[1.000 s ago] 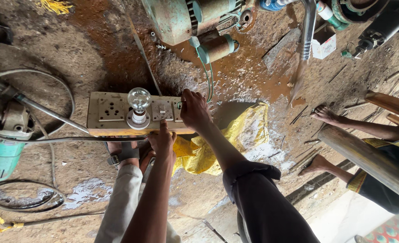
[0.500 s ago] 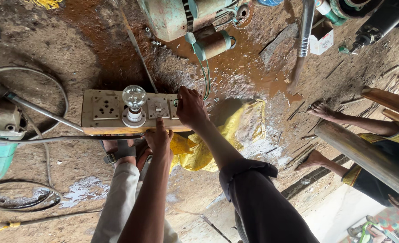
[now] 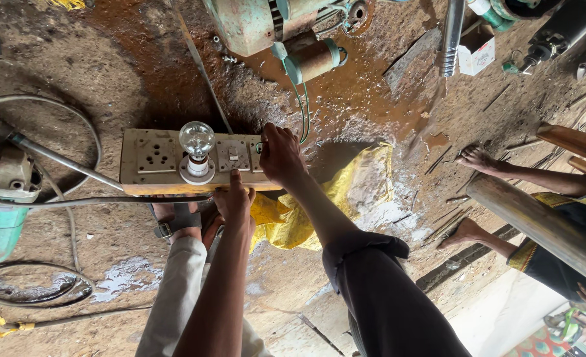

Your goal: The person is working on a multi-socket power strip placed on the floor. They are using their hands to manipulate wires and components within the socket unit, likely performing a repair or installation. The person is wearing sandals.

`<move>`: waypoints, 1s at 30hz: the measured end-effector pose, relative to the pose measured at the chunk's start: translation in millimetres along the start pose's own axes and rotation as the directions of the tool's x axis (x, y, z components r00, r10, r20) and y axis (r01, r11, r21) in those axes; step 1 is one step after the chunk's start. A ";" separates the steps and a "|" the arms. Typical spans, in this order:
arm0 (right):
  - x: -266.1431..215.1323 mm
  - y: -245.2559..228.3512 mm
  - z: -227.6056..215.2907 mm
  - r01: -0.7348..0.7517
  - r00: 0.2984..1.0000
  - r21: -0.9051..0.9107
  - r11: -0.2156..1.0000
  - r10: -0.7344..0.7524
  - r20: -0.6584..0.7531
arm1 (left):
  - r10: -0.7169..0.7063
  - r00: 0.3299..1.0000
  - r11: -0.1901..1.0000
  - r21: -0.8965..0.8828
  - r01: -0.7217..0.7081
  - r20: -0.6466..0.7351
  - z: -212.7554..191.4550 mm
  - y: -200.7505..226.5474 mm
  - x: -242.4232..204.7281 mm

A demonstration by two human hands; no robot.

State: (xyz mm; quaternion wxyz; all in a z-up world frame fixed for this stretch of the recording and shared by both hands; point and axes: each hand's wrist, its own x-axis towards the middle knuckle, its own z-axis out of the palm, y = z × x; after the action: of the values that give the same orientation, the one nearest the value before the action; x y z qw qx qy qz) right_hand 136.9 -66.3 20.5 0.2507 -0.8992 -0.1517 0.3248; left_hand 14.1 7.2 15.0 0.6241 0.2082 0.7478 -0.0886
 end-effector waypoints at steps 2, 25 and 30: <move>-1.4 -0.2 0.4 -0.008 1.000 -0.001 1.000 0.008 0.003 | -0.012 1.000 1.000 -0.002 0.012 0.005 -1.3 -0.4 -1.0; -4.3 -2.1 -0.9 0.013 1.000 0.028 1.000 -0.012 -0.026 | 0.015 1.000 0.998 -0.059 -0.014 0.018 -8.7 -18.5 26.1; -4.1 -1.0 -0.3 0.020 0.999 0.016 1.000 -0.019 -0.034 | 0.007 1.000 0.998 -0.059 -0.007 0.002 -7.0 -19.8 29.5</move>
State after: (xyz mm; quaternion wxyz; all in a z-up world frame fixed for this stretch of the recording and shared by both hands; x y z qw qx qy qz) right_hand 133.9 -67.3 23.3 0.2637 -0.9010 -0.1534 0.3083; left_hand -4.5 -1.9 -14.8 0.6310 0.1923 0.7488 -0.0644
